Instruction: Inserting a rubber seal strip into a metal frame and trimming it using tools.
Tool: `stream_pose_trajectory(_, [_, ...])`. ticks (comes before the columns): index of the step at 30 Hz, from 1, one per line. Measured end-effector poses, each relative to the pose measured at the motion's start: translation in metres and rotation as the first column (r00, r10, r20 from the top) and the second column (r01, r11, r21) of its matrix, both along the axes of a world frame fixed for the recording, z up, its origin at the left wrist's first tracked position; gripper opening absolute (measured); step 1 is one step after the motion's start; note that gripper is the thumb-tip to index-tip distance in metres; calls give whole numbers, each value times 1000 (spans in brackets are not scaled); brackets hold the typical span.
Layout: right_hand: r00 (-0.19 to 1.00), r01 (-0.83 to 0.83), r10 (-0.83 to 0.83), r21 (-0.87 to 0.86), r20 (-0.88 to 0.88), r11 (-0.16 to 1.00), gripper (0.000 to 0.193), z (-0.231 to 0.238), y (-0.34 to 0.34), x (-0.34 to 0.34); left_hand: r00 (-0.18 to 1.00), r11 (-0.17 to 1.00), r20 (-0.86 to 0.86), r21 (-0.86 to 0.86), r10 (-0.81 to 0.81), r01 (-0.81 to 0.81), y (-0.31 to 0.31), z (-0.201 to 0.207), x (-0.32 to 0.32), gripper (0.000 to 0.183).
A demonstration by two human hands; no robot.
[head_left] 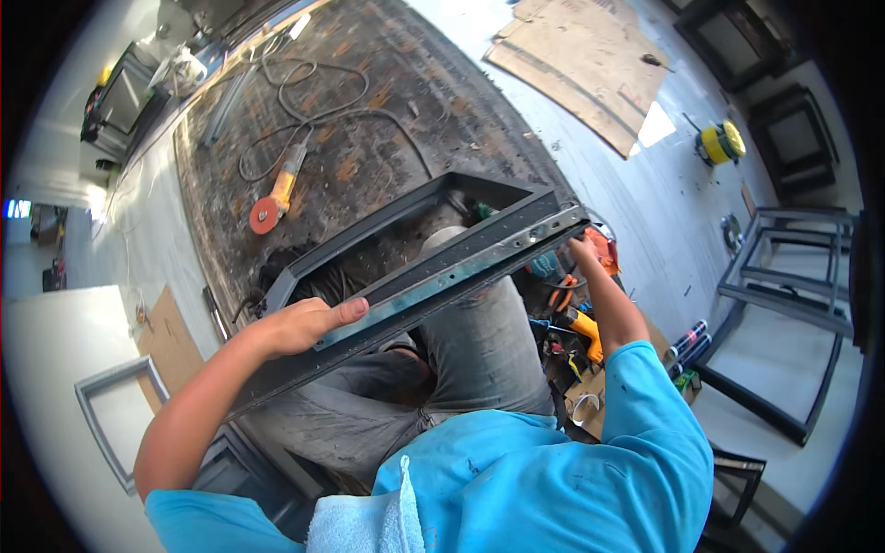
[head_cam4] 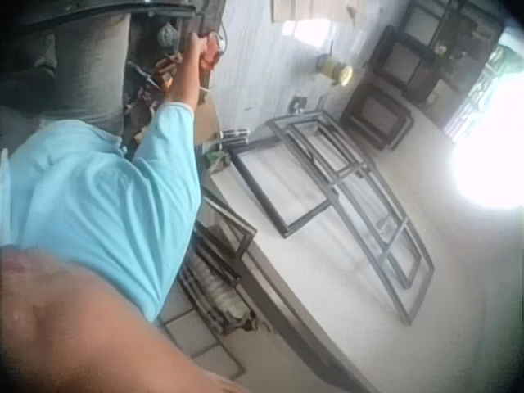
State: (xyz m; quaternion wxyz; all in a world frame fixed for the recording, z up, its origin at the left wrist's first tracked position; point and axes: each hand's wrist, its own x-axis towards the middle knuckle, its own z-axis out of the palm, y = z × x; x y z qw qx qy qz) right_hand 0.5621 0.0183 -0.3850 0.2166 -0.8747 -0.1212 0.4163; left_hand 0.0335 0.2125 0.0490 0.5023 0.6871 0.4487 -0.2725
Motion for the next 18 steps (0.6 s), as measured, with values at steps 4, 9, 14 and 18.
stream_pose_trajectory(4, [944, -96, 164, -237, 286, 967, 94, -8, -32, -37, 1000, 992, -8, -127, -21, 20, 4, 12, 11, 99])
stream_pose_trajectory(9, [895, -190, 274, -255, 352, 948, 108, -58, -73, 0, 997, 987, 73, -160, 37, -24, 4, 7, 7, 96])
stream_pose_trajectory(14, [887, -153, 132, 12, 441, 988, 66, -71, -78, 17, 987, 990, 141, -123, 83, -65, 3, 10, -2, 91])
stream_pose_trajectory(18, [852, -17, 20, -11, 523, 1000, 66, -109, -82, 70, 982, 992, 176, -113, 68, -48, 6, 0, 4, 90])
